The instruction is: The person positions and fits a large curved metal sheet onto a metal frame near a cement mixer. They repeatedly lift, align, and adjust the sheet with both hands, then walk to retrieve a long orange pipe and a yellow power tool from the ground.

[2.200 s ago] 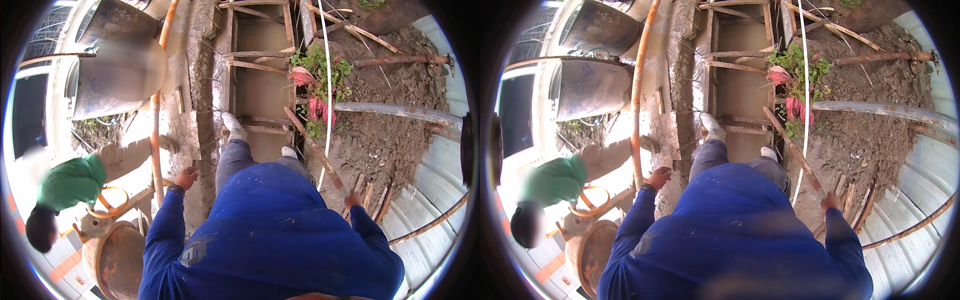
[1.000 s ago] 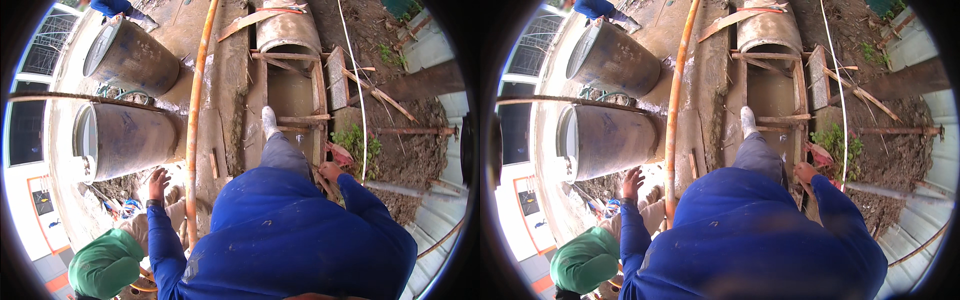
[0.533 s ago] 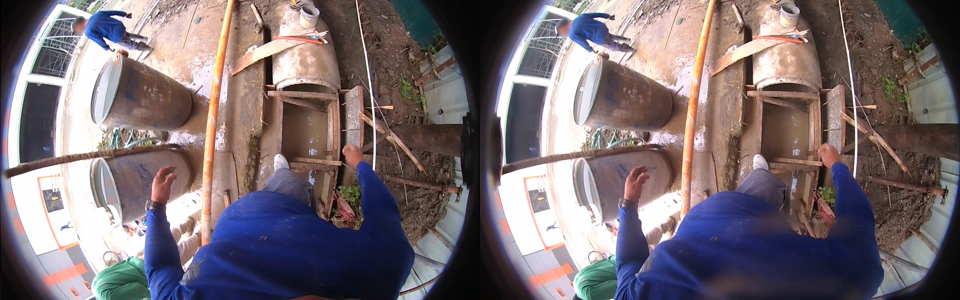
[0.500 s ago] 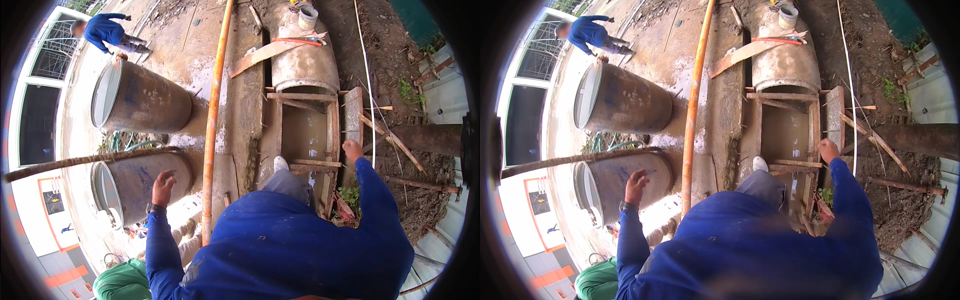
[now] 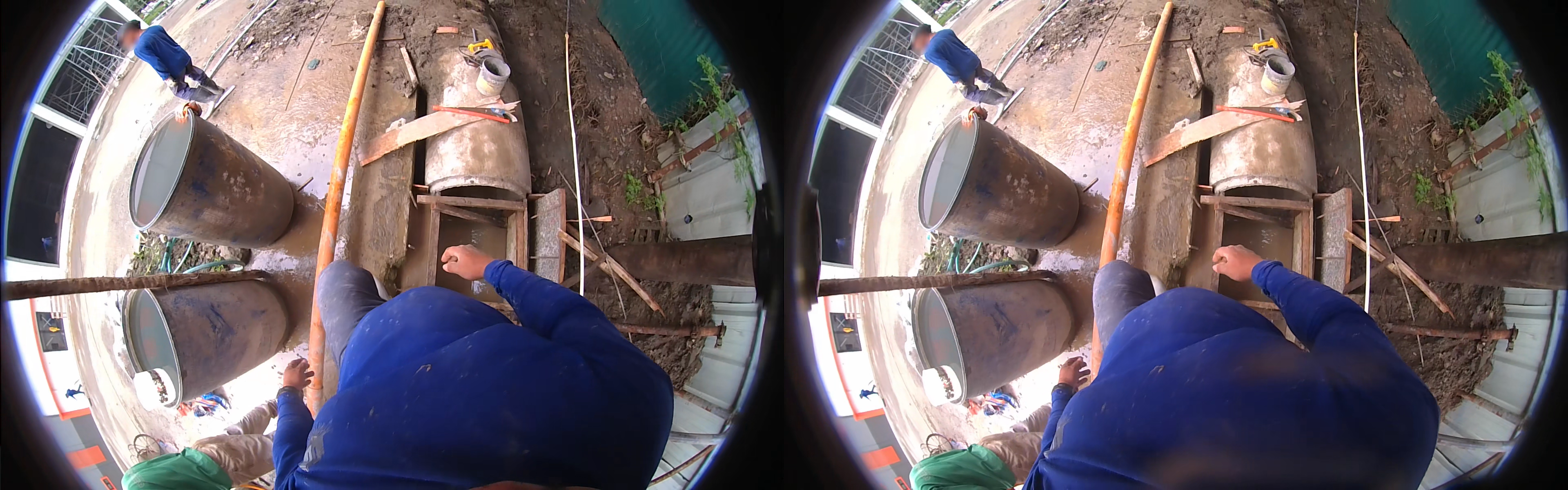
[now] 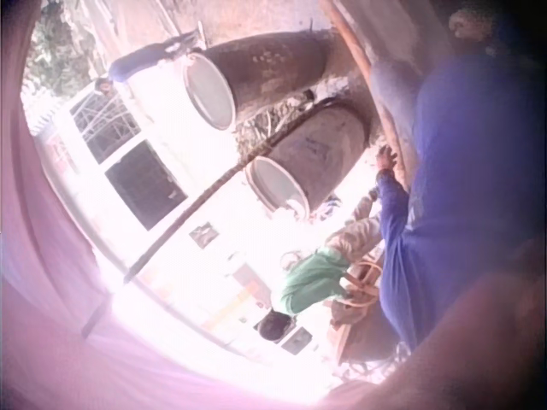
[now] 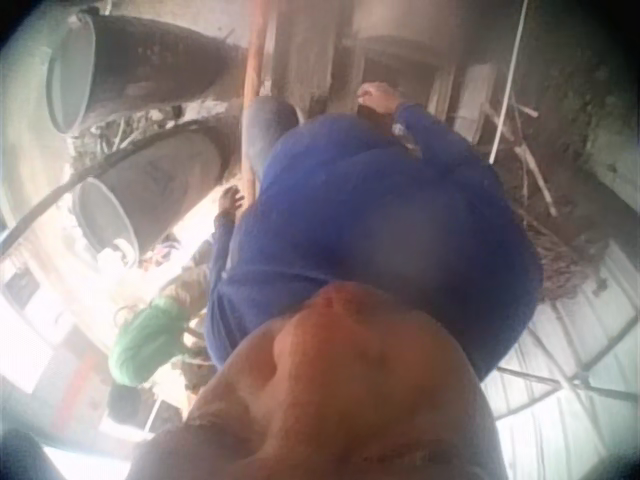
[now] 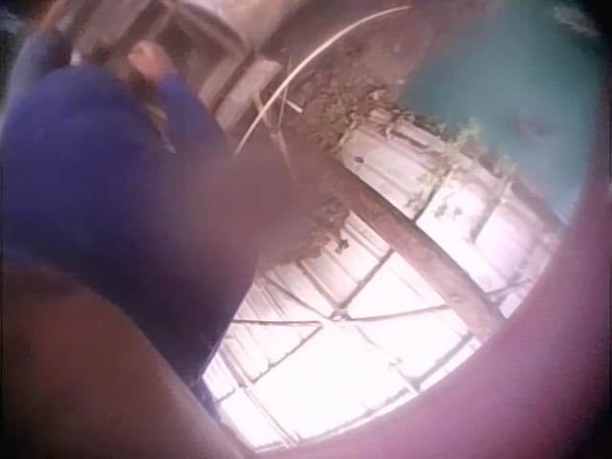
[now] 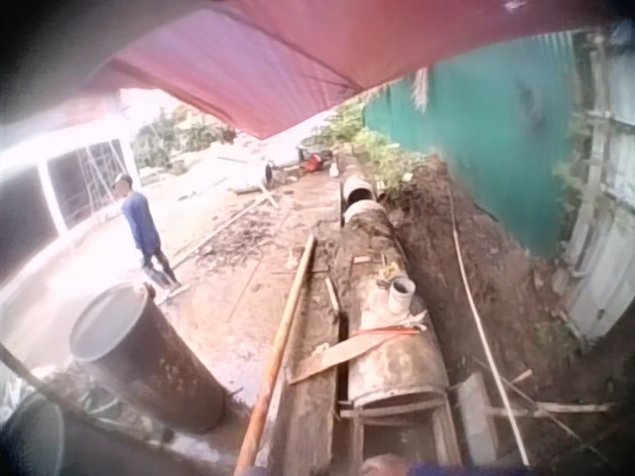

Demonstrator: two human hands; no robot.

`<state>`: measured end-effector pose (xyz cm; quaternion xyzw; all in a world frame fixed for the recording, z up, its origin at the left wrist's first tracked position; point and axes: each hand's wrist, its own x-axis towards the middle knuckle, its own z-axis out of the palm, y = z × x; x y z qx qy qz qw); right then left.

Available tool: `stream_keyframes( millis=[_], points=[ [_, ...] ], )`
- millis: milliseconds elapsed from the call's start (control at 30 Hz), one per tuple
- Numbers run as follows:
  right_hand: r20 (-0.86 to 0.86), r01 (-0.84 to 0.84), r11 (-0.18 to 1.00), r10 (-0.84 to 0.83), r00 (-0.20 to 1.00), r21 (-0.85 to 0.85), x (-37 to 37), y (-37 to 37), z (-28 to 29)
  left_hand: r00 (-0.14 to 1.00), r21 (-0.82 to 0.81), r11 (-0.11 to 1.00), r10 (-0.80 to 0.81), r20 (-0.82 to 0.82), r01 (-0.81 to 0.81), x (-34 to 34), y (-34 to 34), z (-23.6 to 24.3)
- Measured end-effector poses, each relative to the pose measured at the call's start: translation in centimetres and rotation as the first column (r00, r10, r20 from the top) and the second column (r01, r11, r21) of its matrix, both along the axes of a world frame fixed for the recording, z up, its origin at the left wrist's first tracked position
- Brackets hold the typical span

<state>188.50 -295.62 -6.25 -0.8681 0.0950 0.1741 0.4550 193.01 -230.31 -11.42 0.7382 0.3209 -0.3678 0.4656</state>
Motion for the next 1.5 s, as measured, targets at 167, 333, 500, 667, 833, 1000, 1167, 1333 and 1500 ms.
stream_keyframes(
  millis=[167, 333, 500, 667, 833, 1000, 1167, 1333, 1500],
  points=[
    [-0.058, 0.003, 0.994, -0.01, 0.998, -0.113, 6.1, -0.4, -1.3, 0.991, 0.044, 0.994, -0.106, 0.076, 0.103, 9.0, -1.7, -1.7],
    [0.008, -0.084, 0.996, 0.084, 0.996, -0.018, 15.6, 3.6, -5.7, 0.821, 0.209, 0.946, -0.319, 0.474, 0.247, 29.0, -1.4, -1.9],
    [-0.162, -0.116, 0.992, 0.121, 0.979, 0.041, 24.4, 4.3, -3.5, 0.522, 0.462, 0.887, -0.407, 0.75, 0.028, 50.2, -5.6, 5.1],
    [-0.307, 0.271, 0.963, -0.262, 0.915, -0.016, 32.2, 1.6, 4.1, 0.121, 0.534, 0.784, -0.525, 0.842, -0.317, 63.4, -4.9, 18.3],
    [-0.191, 0.213, 0.957, -0.251, 0.949, -0.199, 35.6, -3.9, 4.9, 0.657, 0.785, 0.617, -0.573, 0.49, -0.047, 75.1, 1.7, 21.4],
    [-0.273, 0.403, 0.909, -0.417, 0.867, -0.109, 40.7, -5.4, 4.4, 0.812, 0.778, 0.587, -0.554, 0.183, 0.225, 80.1, 5.9, 15.8],
    [-0.197, 0.311, 0.95, -0.309, 0.93, -0.022, 45.6, -4.5, 6.4, 0.701, 0.77, 0.633, -0.513, 0.496, -0.082, 80.5, 6.5, 21.9],
    [-0.188, 0.355, 0.935, -0.348, 0.919, 0.004, 46.3, -7.6, 4.8, 0.74, 0.829, 0.556, -0.53, 0.414, -0.065, 81.2, 7.8, 15.5],
    [-0.191, 0.358, 0.931, -0.34, 0.921, 0.068, 49.8, -9.6, 0.1, 0.704, 0.93, 0.237, -0.71, -0.031, 0.28, 82.1, 17.0, 9.5]
  ],
)
